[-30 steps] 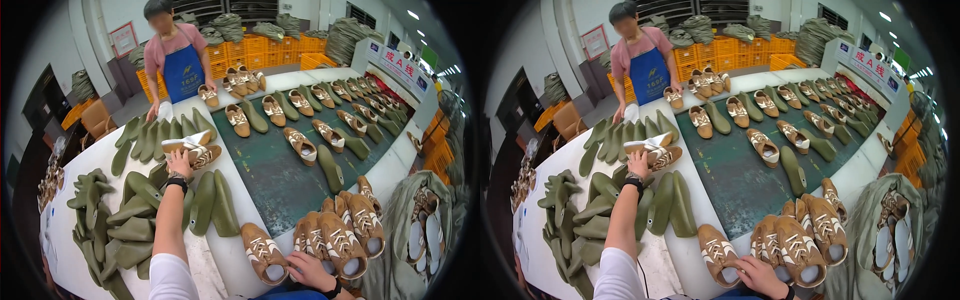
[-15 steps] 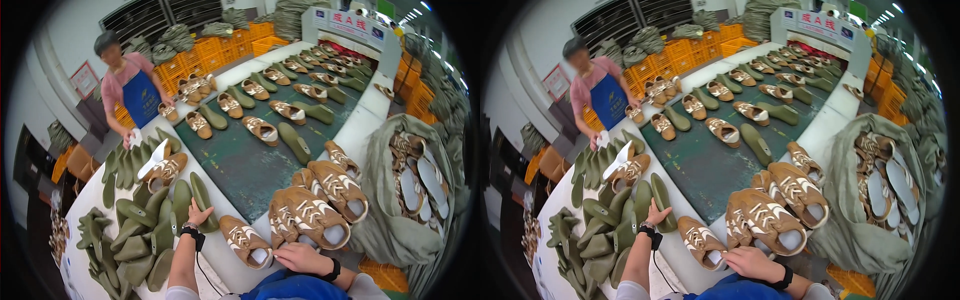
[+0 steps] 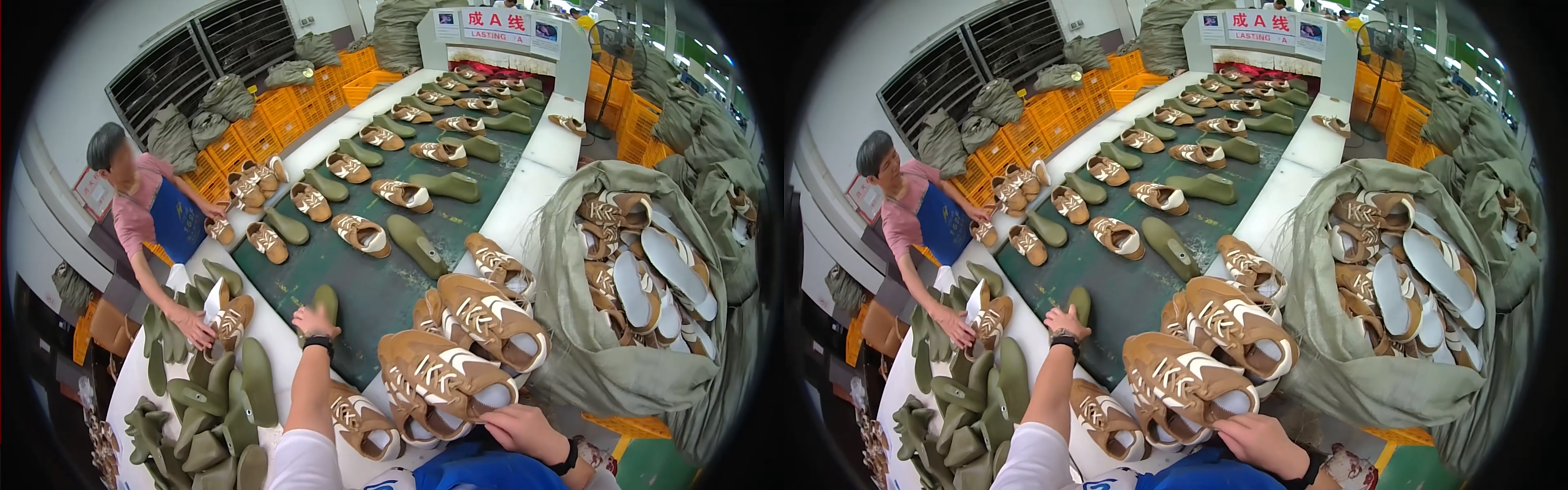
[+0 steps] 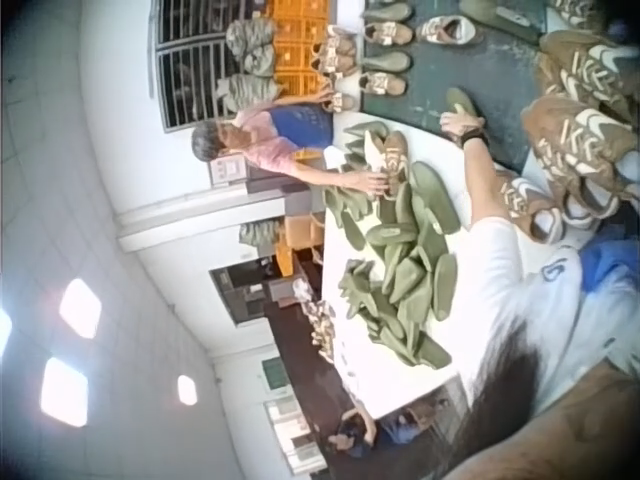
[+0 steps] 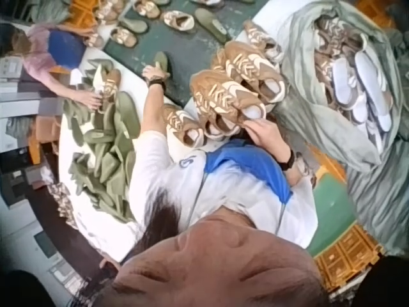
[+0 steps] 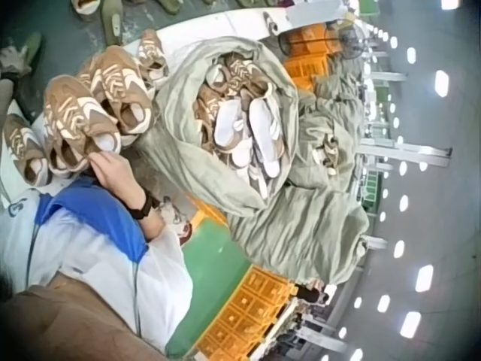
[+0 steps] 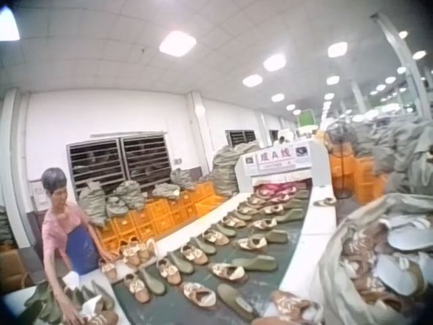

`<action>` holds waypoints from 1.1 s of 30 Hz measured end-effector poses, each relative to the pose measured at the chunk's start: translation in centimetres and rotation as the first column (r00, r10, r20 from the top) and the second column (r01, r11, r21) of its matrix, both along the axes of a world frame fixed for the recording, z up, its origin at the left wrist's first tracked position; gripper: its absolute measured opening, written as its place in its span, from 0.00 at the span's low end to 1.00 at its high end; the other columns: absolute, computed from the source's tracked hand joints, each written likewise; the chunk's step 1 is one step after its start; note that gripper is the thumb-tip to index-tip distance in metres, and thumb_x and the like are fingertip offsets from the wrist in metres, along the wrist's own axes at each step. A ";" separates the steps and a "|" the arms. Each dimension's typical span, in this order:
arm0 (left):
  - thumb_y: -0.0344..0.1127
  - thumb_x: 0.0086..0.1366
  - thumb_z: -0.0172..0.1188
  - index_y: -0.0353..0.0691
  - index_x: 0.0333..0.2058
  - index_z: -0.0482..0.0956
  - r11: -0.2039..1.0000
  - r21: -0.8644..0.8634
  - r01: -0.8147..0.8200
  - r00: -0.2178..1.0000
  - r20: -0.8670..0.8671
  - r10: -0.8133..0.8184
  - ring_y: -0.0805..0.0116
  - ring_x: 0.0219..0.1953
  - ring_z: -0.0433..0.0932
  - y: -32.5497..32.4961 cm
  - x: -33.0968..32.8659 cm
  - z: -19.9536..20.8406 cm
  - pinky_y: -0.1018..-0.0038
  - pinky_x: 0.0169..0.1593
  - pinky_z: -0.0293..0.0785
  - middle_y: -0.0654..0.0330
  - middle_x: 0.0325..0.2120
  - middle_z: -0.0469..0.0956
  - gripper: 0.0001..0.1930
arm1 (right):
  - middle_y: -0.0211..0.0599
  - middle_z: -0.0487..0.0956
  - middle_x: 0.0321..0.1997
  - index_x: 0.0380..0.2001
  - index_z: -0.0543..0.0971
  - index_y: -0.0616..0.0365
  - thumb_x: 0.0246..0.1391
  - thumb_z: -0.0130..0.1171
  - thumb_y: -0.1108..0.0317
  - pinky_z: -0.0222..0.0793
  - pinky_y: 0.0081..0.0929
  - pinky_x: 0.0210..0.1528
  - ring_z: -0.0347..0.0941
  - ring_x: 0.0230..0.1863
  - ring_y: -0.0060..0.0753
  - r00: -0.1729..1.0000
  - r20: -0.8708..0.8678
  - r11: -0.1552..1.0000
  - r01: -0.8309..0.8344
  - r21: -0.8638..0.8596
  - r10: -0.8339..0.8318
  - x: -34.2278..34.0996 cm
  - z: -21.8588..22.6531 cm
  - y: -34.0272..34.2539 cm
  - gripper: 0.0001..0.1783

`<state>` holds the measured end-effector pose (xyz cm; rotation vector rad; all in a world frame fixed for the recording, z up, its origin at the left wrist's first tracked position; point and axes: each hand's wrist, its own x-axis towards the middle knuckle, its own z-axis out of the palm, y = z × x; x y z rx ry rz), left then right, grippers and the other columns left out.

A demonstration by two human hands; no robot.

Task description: The recorder is organizing shoes and shoe lasts on a production table, sorting them and placing them into large storage bags in a shoe manufacturing facility.

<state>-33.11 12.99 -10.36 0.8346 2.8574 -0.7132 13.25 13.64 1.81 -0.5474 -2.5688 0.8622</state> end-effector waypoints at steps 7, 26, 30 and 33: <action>0.39 0.50 0.60 0.47 0.59 0.58 0.962 0.260 -0.083 0.915 0.402 -0.029 0.47 0.51 0.69 3.1 -1.8 -5.9 0.65 0.52 0.69 0.43 0.47 0.70 0.36 | 0.35 0.75 0.37 0.37 0.77 0.53 0.41 0.64 0.66 0.71 0.27 0.35 0.73 0.33 0.38 0.997 -0.065 0.999 0.031 0.015 -0.030 0.4 -0.1 4.5 0.16; 0.48 0.53 0.64 0.37 0.64 0.44 0.682 0.502 -0.532 0.484 0.841 -0.243 0.62 0.45 0.73 9.6 0.4 -4.4 0.72 0.47 0.69 0.49 0.47 0.72 0.48 | 0.38 0.70 0.42 0.52 0.69 0.50 0.40 0.61 0.65 0.71 0.32 0.36 0.71 0.39 0.41 0.987 0.159 0.999 -0.018 -0.043 0.025 -3.1 -2.8 8.4 0.31; 0.41 0.58 0.59 0.32 0.54 0.65 0.582 0.657 -0.479 0.520 0.746 -0.415 0.71 0.46 0.72 5.8 3.0 4.2 0.77 0.48 0.68 0.55 0.43 0.74 0.28 | 0.45 0.74 0.29 0.46 0.72 0.56 0.40 0.57 0.70 0.71 0.38 0.29 0.73 0.27 0.48 0.995 0.096 0.999 0.037 0.014 -0.038 -4.6 -2.3 8.9 0.24; 0.34 0.60 0.57 0.35 0.54 0.66 0.372 0.837 -0.401 0.574 0.546 -0.610 0.70 0.45 0.72 0.8 5.6 8.5 0.76 0.49 0.69 0.57 0.43 0.74 0.23 | 0.47 0.75 0.30 0.49 0.68 0.58 0.43 0.57 0.68 0.71 0.40 0.30 0.74 0.30 0.50 0.986 0.118 0.993 0.116 0.012 -0.117 -5.2 -1.1 8.1 0.26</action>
